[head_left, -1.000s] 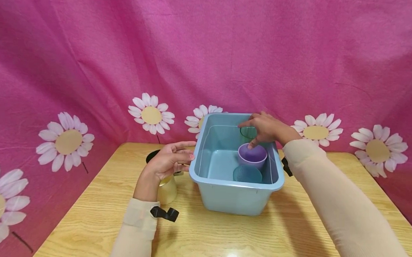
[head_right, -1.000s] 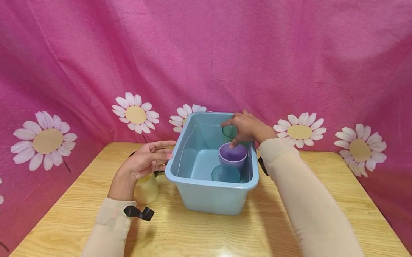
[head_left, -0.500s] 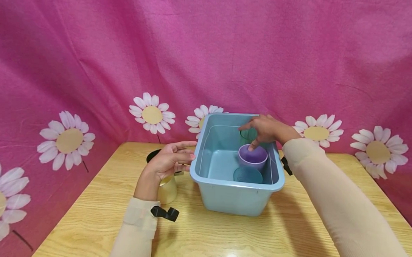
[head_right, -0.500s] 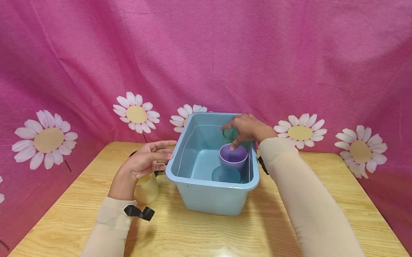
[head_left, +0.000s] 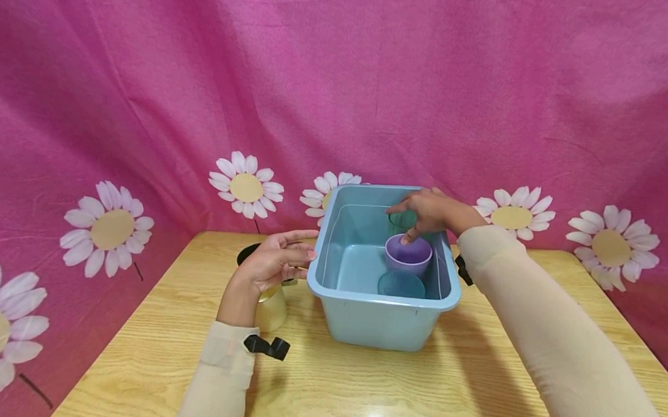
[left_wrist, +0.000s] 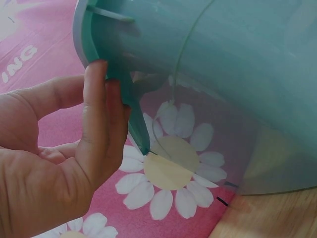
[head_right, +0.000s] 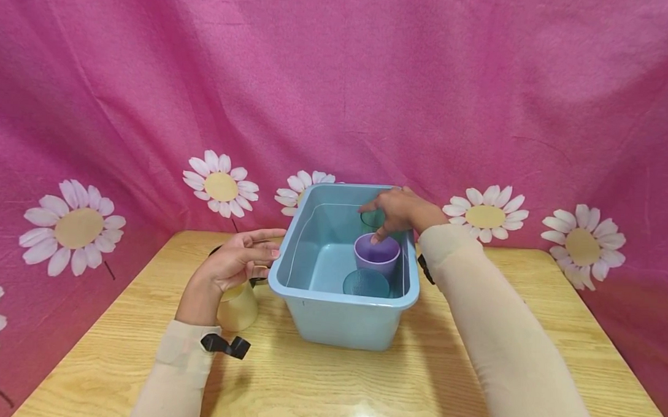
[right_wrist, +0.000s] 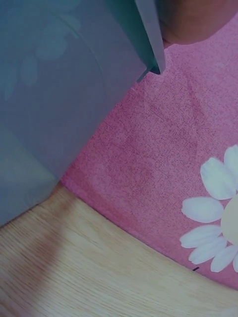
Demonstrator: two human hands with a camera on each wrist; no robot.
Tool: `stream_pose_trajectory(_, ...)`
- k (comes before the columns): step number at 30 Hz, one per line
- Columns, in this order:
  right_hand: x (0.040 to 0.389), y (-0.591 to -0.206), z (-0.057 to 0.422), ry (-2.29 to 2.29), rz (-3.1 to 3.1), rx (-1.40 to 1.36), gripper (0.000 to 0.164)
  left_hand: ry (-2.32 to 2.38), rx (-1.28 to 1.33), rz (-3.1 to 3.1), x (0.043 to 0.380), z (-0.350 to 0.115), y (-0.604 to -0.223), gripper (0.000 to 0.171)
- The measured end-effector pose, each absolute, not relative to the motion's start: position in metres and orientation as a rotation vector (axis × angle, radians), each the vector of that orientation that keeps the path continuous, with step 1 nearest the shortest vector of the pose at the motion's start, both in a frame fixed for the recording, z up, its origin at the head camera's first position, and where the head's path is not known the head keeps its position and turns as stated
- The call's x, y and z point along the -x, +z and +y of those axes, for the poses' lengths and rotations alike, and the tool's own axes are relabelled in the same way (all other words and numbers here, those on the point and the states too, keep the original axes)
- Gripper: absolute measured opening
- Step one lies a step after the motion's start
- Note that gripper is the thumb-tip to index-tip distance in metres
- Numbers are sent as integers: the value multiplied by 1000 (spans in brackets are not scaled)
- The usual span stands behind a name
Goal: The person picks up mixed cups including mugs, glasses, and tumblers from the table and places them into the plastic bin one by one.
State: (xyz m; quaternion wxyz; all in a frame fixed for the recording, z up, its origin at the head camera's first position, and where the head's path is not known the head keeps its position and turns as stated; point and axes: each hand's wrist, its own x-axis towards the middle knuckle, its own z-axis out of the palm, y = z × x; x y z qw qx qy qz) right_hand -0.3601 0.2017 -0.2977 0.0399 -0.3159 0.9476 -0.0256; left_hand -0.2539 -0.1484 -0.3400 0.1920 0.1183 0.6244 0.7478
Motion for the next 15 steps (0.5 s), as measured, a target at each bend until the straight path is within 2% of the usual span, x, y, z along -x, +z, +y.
stream_pose_trajectory(9,360,-299,204,-194,2913,981,77,2097,-338,1761,255,-148,-342,55)
stream_pose_trajectory(15,359,-297,206,-263,2957,1046,67,2103,-346,1751,255,-148,-340,56)
